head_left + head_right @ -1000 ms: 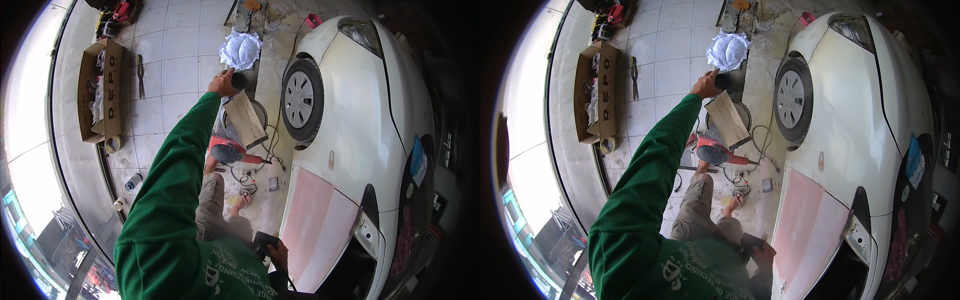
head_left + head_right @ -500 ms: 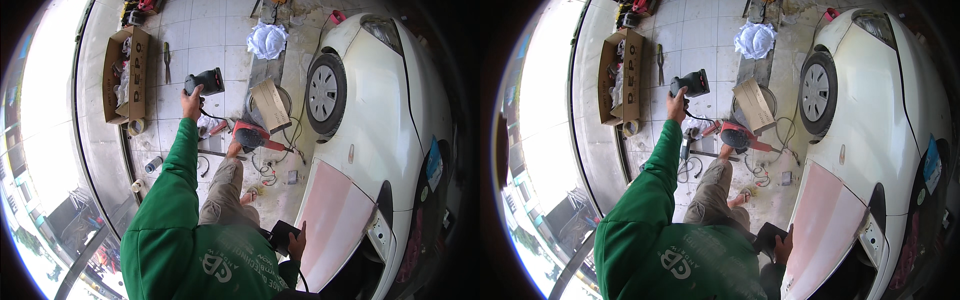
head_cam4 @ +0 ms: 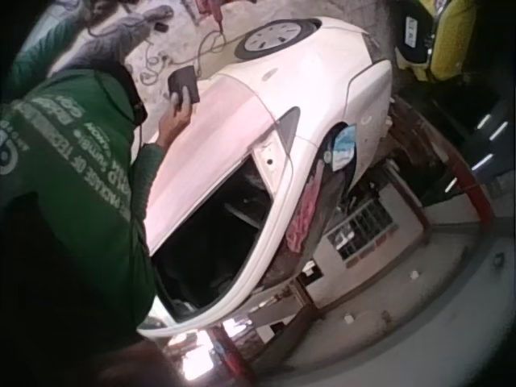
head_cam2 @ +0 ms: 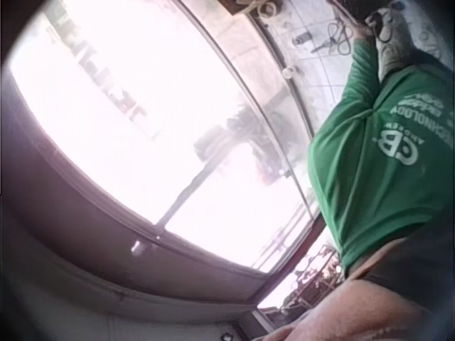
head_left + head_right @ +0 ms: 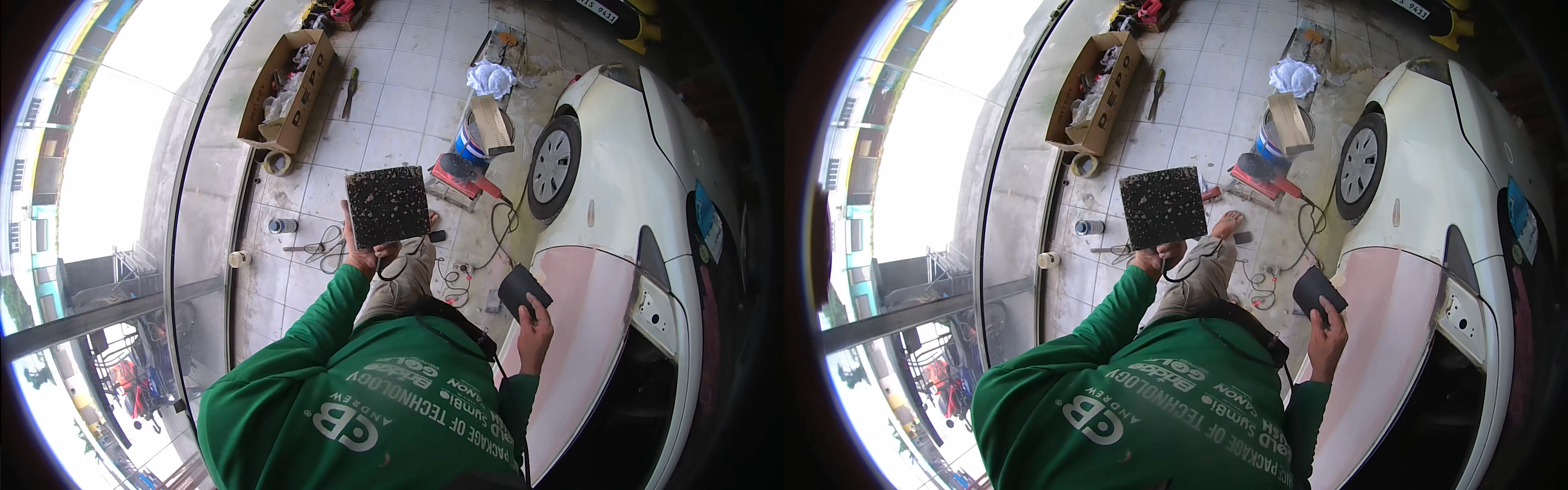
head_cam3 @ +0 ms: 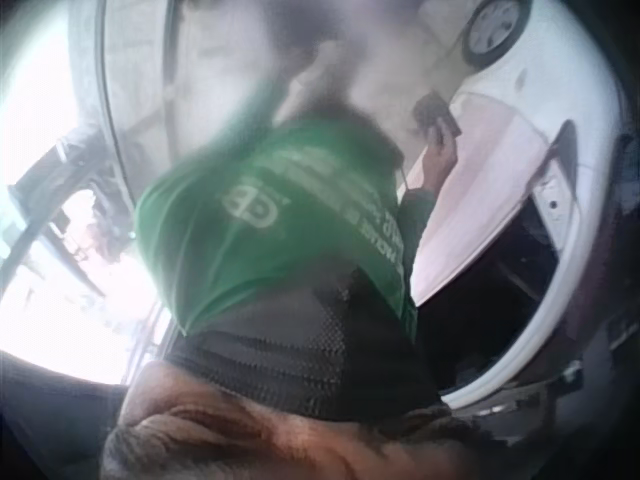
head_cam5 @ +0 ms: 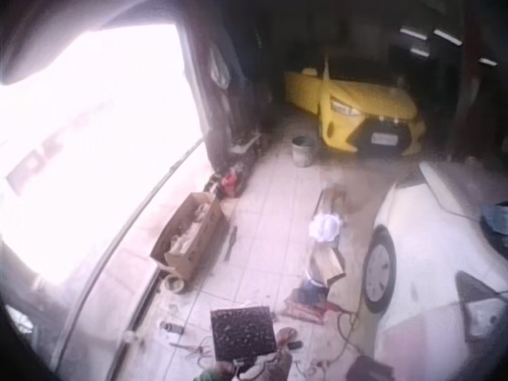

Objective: The person uses a red electric sander to smooth a pink primer patch on a white car door. They then switch to a black sander, attach a sanding pad, and continue sanding the same area.

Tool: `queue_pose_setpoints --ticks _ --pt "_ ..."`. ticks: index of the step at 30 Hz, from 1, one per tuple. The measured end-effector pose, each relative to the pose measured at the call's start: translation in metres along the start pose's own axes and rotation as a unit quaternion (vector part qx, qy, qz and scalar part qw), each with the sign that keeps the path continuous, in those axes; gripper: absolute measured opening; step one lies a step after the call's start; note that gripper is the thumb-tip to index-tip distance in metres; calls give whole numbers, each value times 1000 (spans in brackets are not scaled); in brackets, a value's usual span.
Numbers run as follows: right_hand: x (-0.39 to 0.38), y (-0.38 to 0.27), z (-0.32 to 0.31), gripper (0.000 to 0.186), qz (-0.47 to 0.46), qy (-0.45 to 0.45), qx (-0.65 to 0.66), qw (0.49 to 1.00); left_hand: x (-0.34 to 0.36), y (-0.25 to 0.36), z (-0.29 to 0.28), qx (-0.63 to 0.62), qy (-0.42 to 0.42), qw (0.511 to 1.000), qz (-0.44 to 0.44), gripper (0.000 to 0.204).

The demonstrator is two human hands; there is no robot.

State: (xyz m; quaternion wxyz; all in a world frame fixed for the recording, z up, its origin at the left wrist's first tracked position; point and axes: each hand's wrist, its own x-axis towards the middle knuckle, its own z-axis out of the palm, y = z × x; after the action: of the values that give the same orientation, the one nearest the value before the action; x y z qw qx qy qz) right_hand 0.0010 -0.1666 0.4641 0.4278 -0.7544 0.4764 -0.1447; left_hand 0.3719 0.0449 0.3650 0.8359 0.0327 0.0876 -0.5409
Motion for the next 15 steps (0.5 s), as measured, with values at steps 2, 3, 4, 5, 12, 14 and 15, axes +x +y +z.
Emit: queue_pose_setpoints --ticks 2,3,4,5,12,14,15 --pt "-22 -29 -11 33 -38 21 24 999 -26 -31 23 50 40 998 28 84" --pt "-34 -40 -14 34 -56 33 43 997 -32 -46 41 79 70 993 46 83" --pt "-47 -52 -17 35 -74 45 62 994 -36 -61 60 116 117 983 85 80" --pt "-58 -63 -17 36 -97 50 82 991 -45 -73 74 152 163 966 134 78" --pt "-111 -108 -11 91 105 -74 523 842 -83 -105 199 596 -75 797 55 78" --pt "-118 -101 1 94 3 -57 560 827 -91 -127 224 699 -120 690 142 79" --pt "-118 -109 7 96 -49 -55 573 816 -95 -132 224 707 -148 674 155 79"
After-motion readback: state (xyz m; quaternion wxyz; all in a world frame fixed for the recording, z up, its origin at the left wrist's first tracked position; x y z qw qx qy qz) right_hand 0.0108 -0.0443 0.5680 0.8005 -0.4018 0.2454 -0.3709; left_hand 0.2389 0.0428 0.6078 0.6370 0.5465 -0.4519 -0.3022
